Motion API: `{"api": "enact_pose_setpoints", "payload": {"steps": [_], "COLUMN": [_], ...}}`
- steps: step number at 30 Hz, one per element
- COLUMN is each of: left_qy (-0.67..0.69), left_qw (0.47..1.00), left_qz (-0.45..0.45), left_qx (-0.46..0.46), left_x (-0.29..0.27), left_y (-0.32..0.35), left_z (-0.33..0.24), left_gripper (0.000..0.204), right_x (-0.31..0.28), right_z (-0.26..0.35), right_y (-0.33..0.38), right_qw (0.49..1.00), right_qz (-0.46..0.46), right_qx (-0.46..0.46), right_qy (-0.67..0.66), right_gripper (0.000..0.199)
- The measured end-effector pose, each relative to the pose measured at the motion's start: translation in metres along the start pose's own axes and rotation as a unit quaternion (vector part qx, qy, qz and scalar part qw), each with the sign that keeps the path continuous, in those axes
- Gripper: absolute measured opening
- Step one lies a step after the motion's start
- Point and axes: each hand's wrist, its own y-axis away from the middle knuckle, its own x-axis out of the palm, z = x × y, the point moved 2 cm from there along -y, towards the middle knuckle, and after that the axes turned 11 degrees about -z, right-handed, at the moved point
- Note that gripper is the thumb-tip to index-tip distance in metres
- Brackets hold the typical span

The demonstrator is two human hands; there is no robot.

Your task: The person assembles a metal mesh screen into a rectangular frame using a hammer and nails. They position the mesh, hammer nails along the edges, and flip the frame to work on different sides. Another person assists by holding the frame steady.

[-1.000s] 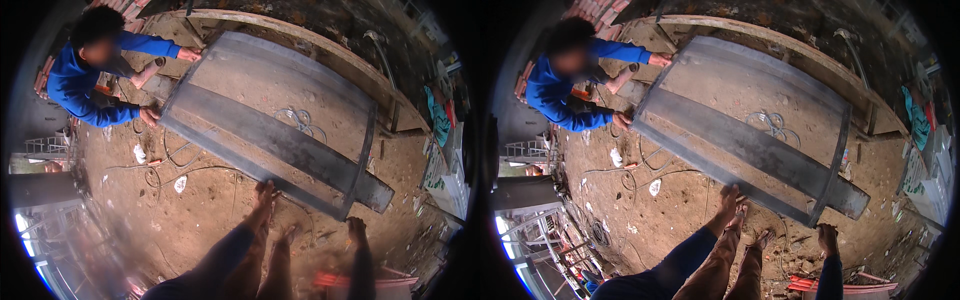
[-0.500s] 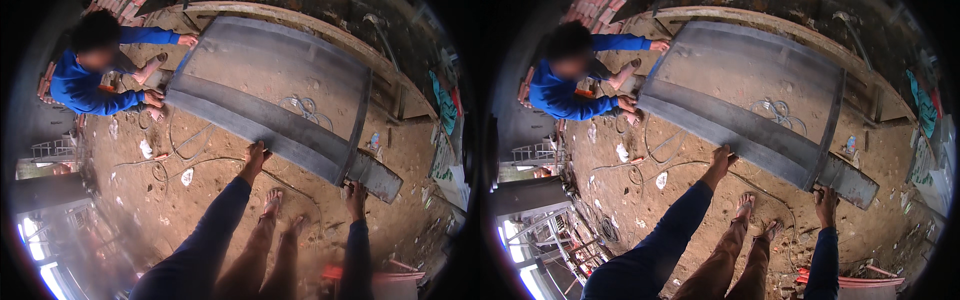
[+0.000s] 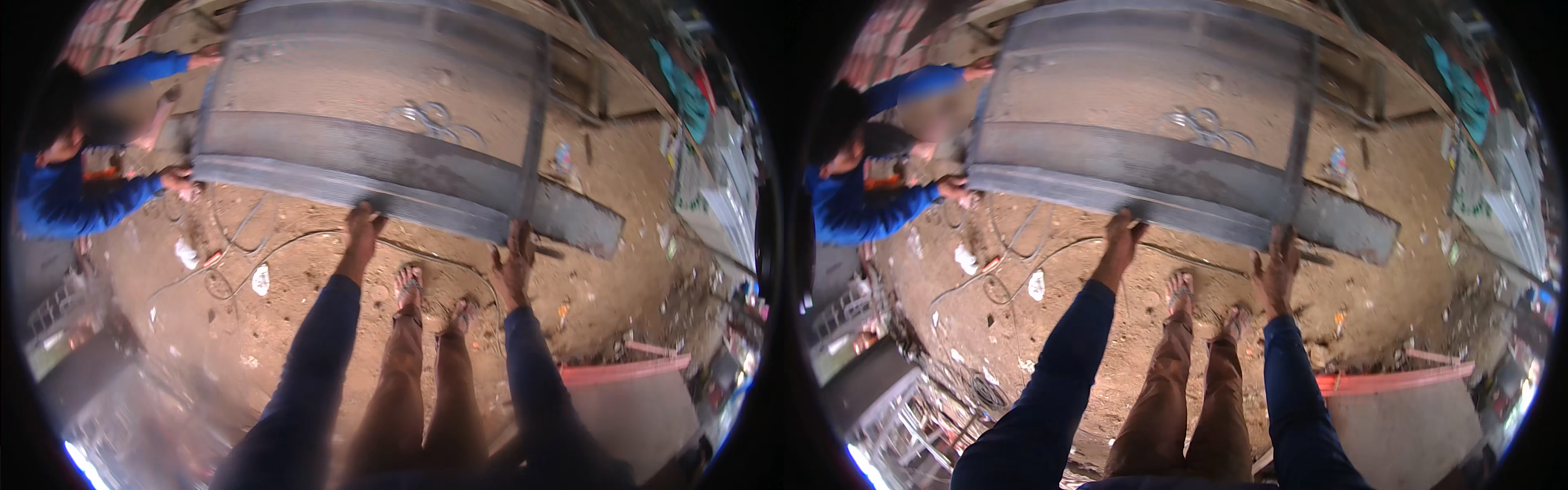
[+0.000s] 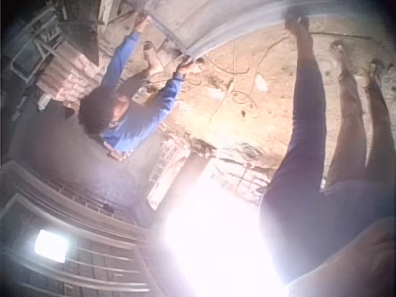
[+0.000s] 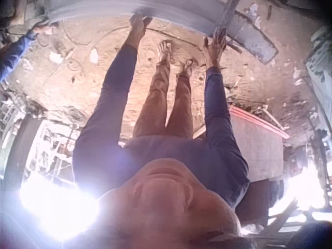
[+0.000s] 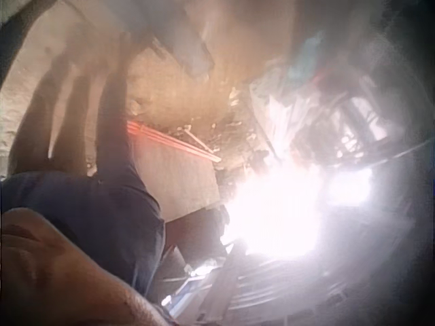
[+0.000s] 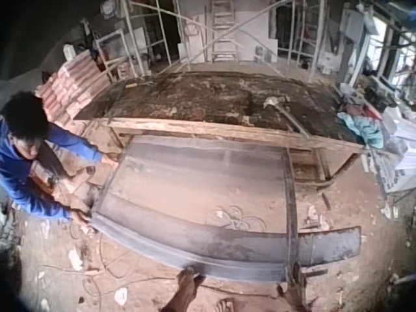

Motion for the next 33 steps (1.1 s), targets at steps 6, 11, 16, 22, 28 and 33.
{"api": "enact_pose_setpoints", "payload": {"steps": [6, 11, 16, 22, 28, 33], "left_qy": [-0.016, -0.021, -0.038, -0.032, -0.028, -0.065], "left_qw": [0.999, 0.999, 0.998, 0.996, 0.998, 0.992], "left_qz": [0.036, 0.01, 0.017, -0.036, 0.029, -0.07], "left_qx": [-0.008, -0.035, -0.039, -0.07, -0.044, -0.083], "left_x": [-0.006, 0.006, 0.011, 0.003, -0.008, 0.019], "left_y": [-0.007, 0.007, 0.005, 0.013, 0.0, 0.028], "left_z": [0.005, -0.002, -0.009, 0.006, 0.024, -0.011], "left_gripper": [0.038, 0.046, 0.055, 0.057, 0.071, 0.074], "right_x": [-0.003, -0.006, -0.011, -0.035, -0.032, -0.048], "right_z": [-0.025, -0.019, -0.014, -0.009, -0.03, -0.001], "right_y": [-0.001, 0.001, -0.006, -0.017, -0.026, -0.033], "right_qw": [0.997, 0.997, 0.993, 0.987, 0.992, 0.985], "right_qz": [0.053, 0.051, 0.085, 0.137, 0.094, 0.124], "right_qx": [0.012, 0.04, 0.061, 0.071, 0.003, 0.071], "right_qy": [-0.049, -0.051, -0.048, -0.053, -0.088, -0.093], "right_gripper": [0.101, 0.104, 0.1, 0.101, 0.092, 0.09]}}
